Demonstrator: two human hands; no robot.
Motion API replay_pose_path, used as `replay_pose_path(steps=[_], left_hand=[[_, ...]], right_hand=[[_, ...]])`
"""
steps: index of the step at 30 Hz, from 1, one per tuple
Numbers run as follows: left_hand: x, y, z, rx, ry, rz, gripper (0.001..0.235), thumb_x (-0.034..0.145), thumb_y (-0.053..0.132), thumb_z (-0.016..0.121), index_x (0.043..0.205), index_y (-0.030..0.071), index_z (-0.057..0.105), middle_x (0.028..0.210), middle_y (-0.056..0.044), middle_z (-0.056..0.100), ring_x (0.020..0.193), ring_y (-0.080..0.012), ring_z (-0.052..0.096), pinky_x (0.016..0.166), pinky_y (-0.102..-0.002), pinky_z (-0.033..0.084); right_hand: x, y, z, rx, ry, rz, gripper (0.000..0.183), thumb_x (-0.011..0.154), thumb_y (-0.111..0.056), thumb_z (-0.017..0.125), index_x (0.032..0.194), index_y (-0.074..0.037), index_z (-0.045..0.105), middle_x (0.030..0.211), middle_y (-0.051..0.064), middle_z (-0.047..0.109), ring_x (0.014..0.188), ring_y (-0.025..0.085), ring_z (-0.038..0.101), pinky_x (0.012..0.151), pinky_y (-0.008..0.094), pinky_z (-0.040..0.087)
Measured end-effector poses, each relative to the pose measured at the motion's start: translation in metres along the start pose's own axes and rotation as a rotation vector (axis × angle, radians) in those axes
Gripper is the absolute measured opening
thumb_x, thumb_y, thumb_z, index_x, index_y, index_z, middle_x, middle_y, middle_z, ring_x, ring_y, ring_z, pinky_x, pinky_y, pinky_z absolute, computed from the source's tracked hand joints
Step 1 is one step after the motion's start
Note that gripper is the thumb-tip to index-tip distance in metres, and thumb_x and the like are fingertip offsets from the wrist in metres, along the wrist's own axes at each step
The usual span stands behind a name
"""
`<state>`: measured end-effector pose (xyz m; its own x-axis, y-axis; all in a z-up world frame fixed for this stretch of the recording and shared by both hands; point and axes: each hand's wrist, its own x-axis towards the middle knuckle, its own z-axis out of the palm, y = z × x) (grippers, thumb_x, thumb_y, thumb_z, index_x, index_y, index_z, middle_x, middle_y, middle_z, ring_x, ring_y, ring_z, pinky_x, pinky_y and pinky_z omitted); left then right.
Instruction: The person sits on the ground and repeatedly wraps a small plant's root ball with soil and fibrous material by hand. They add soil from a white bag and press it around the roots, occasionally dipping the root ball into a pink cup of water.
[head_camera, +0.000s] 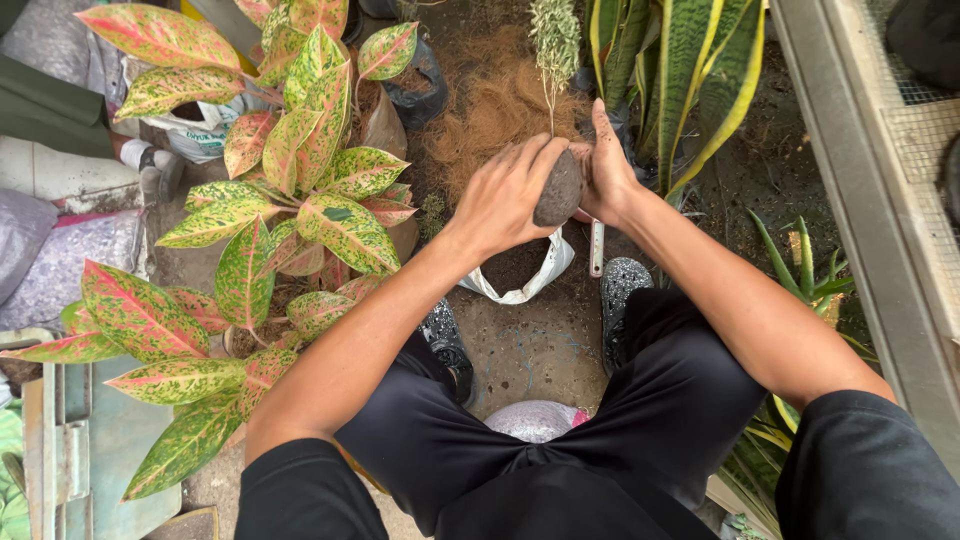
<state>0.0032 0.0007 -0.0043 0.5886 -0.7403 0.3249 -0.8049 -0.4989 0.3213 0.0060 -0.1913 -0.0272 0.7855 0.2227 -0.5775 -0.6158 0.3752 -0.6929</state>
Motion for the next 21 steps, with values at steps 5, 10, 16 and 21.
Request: replay_pose_path(steps=[5, 10, 16, 21], left_hand=[[-0.005, 0.003, -0.005, 0.022, 0.065, 0.093, 0.113, 0.066, 0.056, 0.092, 0.150, 0.005, 0.037, 0.144, -0.022, 0.049, 0.140, -0.0422, 0.045, 0.121, -0.065, 0.027], [-0.006, 0.007, -0.016, 0.040, 0.045, 0.016, 0.116, 0.064, 0.061, 0.092, 0.149, 0.006, 0.035, 0.144, -0.022, 0.048, 0.141, -0.0437, 0.042, 0.119, -0.067, 0.023], [-0.003, 0.021, -0.014, 0.097, -0.116, -0.112, 0.123, 0.063, 0.057, 0.093, 0.154, 0.006, 0.028, 0.142, -0.029, 0.045, 0.133, -0.0462, 0.047, 0.111, -0.065, 0.032], [-0.006, 0.022, -0.001, 0.046, -0.090, -0.139, 0.119, 0.063, 0.046, 0.095, 0.151, 0.000, 0.029, 0.138, -0.032, 0.046, 0.130, -0.0486, 0.051, 0.108, -0.051, 0.045]], right_hand=[[-0.006, 0.005, 0.007, 0.023, -0.061, 0.039, 0.090, 0.089, -0.076, 0.031, 0.146, -0.009, 0.048, 0.148, 0.020, 0.056, 0.140, 0.035, 0.053, 0.114, 0.067, 0.036], [0.014, 0.011, 0.000, 0.119, -0.144, 0.007, 0.069, 0.099, -0.059, 0.033, 0.141, -0.009, 0.053, 0.146, 0.023, 0.055, 0.135, 0.037, 0.055, 0.115, 0.064, 0.042], [0.028, 0.025, 0.002, 0.087, 0.100, 0.068, 0.067, 0.101, -0.056, 0.018, 0.136, -0.012, 0.054, 0.133, 0.022, 0.063, 0.127, 0.033, 0.062, 0.108, 0.057, 0.045], [0.033, 0.032, -0.001, 0.162, 0.085, 0.037, 0.067, 0.102, -0.058, 0.023, 0.130, -0.008, 0.059, 0.129, 0.019, 0.066, 0.122, 0.033, 0.064, 0.107, 0.051, 0.049]])
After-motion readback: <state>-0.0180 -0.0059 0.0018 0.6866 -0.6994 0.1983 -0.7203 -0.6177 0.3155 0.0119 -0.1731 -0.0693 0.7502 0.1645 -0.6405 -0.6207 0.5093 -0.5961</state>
